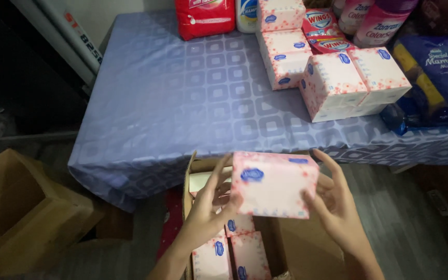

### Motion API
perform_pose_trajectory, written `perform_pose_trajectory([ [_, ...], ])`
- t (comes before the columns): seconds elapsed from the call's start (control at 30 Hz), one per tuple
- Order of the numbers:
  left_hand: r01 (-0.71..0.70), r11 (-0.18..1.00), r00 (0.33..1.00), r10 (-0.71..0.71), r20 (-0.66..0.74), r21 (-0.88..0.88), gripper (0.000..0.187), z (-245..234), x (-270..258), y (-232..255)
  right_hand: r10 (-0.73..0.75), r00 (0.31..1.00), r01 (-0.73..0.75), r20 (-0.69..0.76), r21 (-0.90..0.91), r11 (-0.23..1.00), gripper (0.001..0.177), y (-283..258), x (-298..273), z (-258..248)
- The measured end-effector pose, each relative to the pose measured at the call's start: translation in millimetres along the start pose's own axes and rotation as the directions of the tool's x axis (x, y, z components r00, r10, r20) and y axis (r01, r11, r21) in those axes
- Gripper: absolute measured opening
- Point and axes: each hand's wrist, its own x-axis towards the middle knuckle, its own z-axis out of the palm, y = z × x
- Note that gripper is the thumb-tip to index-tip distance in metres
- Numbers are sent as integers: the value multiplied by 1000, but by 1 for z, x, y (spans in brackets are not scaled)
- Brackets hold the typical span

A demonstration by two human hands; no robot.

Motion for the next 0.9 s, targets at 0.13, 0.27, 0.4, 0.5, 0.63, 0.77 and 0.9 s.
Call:
perform_pose_trajectory([
  [0.13, 84, 996, 993, -84, -81, 3, 80, 0, 4, -5, 131, 991, -129, -14, 119, 984, 70, -25, 9, 15],
  [0.27, 140, 979, 981, -117, -154, 147, 68, -1, 7, -8, 75, 996, -82, 57, 124, 989, 71, -22, 9, 12],
  [0.4, 135, 973, 984, -109, -141, 188, 61, -13, 0, -65, -192, 956, 156, 221, 169, 973, 84, -14, 5, 6],
  [0.5, 270, 963, 956, -270, -112, -14, 61, -13, 7, -72, -155, 961, 97, 229, 245, 965, 96, -19, -6, 6],
  [0.63, 309, 907, 945, -327, -14, -286, 63, -14, 4, -69, -190, 939, 78, 287, 361, 929, 99, -42, -27, 36],
  [0.77, 371, 696, 927, -239, 289, -615, 68, -21, -5, -73, -177, 915, 277, 363, -246, 929, 99, -29, -40, 66],
  [0.9, 400, 519, 915, -172, 365, -756, 73, -22, -3, -70, -345, 858, 505, 381, -497, 706, 94, -1, -50, 84],
])
